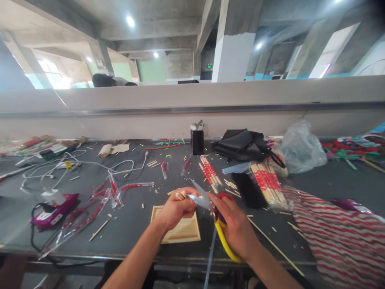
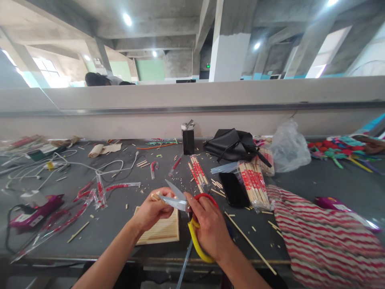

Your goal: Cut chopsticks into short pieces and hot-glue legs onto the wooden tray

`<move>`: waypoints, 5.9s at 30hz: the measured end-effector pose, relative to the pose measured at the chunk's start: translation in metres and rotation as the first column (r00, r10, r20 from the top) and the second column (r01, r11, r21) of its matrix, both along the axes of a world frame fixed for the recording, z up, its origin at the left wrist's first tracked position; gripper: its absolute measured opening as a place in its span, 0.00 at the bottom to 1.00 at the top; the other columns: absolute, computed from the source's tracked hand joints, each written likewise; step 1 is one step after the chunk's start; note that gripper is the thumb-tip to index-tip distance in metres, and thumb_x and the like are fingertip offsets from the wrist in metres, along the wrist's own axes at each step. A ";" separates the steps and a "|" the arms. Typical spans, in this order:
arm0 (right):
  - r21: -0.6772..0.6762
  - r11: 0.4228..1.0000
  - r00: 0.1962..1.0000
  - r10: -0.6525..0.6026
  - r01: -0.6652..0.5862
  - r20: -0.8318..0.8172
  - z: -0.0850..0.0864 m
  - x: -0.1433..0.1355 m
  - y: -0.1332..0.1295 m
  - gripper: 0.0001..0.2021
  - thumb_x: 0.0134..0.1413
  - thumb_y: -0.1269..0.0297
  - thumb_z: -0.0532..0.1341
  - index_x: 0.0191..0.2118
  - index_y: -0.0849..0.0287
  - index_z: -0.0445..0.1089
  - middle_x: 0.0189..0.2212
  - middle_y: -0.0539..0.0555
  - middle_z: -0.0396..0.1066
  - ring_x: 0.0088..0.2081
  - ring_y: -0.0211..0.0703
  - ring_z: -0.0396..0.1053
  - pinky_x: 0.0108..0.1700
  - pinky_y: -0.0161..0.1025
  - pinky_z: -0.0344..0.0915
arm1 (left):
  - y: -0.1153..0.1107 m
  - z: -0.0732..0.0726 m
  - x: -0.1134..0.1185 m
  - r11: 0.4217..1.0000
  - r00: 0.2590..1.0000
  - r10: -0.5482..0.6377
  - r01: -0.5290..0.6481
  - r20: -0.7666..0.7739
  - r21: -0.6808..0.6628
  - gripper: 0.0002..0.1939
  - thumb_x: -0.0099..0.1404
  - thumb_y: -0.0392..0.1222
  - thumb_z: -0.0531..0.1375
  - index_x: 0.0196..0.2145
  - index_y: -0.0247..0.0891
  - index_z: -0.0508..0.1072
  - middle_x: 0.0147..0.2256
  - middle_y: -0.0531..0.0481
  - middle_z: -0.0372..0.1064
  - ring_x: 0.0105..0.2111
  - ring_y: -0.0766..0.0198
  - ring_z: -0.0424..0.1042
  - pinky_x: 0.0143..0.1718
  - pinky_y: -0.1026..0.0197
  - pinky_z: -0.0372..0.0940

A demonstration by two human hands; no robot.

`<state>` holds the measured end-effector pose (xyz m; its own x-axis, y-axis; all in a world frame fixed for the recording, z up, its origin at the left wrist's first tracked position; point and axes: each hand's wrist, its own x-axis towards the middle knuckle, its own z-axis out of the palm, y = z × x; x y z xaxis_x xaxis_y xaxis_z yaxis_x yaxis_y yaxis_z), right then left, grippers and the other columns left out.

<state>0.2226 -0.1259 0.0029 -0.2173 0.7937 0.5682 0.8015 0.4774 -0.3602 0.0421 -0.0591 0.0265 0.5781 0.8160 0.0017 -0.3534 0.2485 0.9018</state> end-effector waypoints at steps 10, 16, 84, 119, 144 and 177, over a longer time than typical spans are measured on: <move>0.021 0.999 1.000 -0.026 0.026 0.013 -0.001 0.000 0.002 0.30 0.50 0.78 0.54 0.61 0.55 0.58 0.36 0.56 0.69 0.38 0.49 0.70 0.41 0.46 0.71 | 0.001 0.006 -0.005 1.000 1.000 -0.010 0.009 0.011 0.026 0.17 0.49 0.49 0.69 0.27 0.34 0.70 0.16 0.62 0.48 0.16 0.76 0.43 0.18 0.67 0.38; 0.082 0.997 0.998 -0.001 0.006 -0.057 -0.007 0.001 0.002 0.27 0.53 0.78 0.52 0.59 0.56 0.59 0.36 0.55 0.72 0.36 0.45 0.73 0.39 0.41 0.72 | 0.002 0.007 -0.007 0.996 0.998 -0.061 0.060 0.011 0.060 0.17 0.56 0.50 0.65 0.25 0.32 0.70 0.17 0.61 0.46 0.17 0.76 0.43 0.18 0.68 0.39; -0.007 0.995 0.995 -0.097 0.097 0.039 0.003 -0.003 0.008 0.24 0.58 0.71 0.57 0.60 0.56 0.59 0.37 0.55 0.68 0.41 0.50 0.66 0.45 0.48 0.67 | 0.001 0.000 0.001 0.889 0.976 0.190 -0.123 -0.110 0.442 0.10 0.61 0.47 0.61 0.34 0.37 0.72 0.35 0.49 0.65 0.37 0.62 0.63 0.41 0.61 0.59; 0.040 0.997 0.998 -0.063 0.063 -0.005 0.005 -0.002 0.004 0.26 0.51 0.78 0.54 0.57 0.55 0.62 0.38 0.55 0.71 0.40 0.47 0.71 0.44 0.44 0.71 | -0.001 -0.003 0.006 0.657 0.894 0.434 -0.227 -0.115 0.719 0.07 0.64 0.39 0.57 0.28 0.38 0.72 0.30 0.50 0.66 0.32 0.63 0.62 0.38 0.63 0.58; 0.139 0.970 0.931 -0.143 0.199 -0.337 -0.010 -0.003 0.017 0.21 0.55 0.59 0.64 0.53 0.57 0.65 0.36 0.54 0.75 0.31 0.42 0.73 0.37 0.39 0.72 | -0.006 0.003 0.008 0.946 0.982 0.026 0.036 0.189 -0.322 0.06 0.59 0.37 0.63 0.32 0.34 0.69 0.27 0.52 0.67 0.22 0.73 0.64 0.23 0.70 0.57; 0.203 0.972 0.984 -0.090 0.121 -0.153 -0.003 -0.011 0.017 0.19 0.56 0.57 0.62 0.52 0.57 0.62 0.40 0.58 0.71 0.42 0.52 0.69 0.44 0.48 0.69 | -0.019 0.005 0.019 0.944 0.983 0.009 0.052 0.182 -0.327 0.06 0.60 0.37 0.60 0.34 0.30 0.72 0.28 0.46 0.73 0.24 0.67 0.70 0.33 0.61 0.67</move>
<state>0.2119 -0.1094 0.0001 -0.0442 0.6670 0.7437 0.7995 0.4700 -0.3741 0.0609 -0.0778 0.0318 0.6107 0.7755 -0.1601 -0.4919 0.5300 0.6907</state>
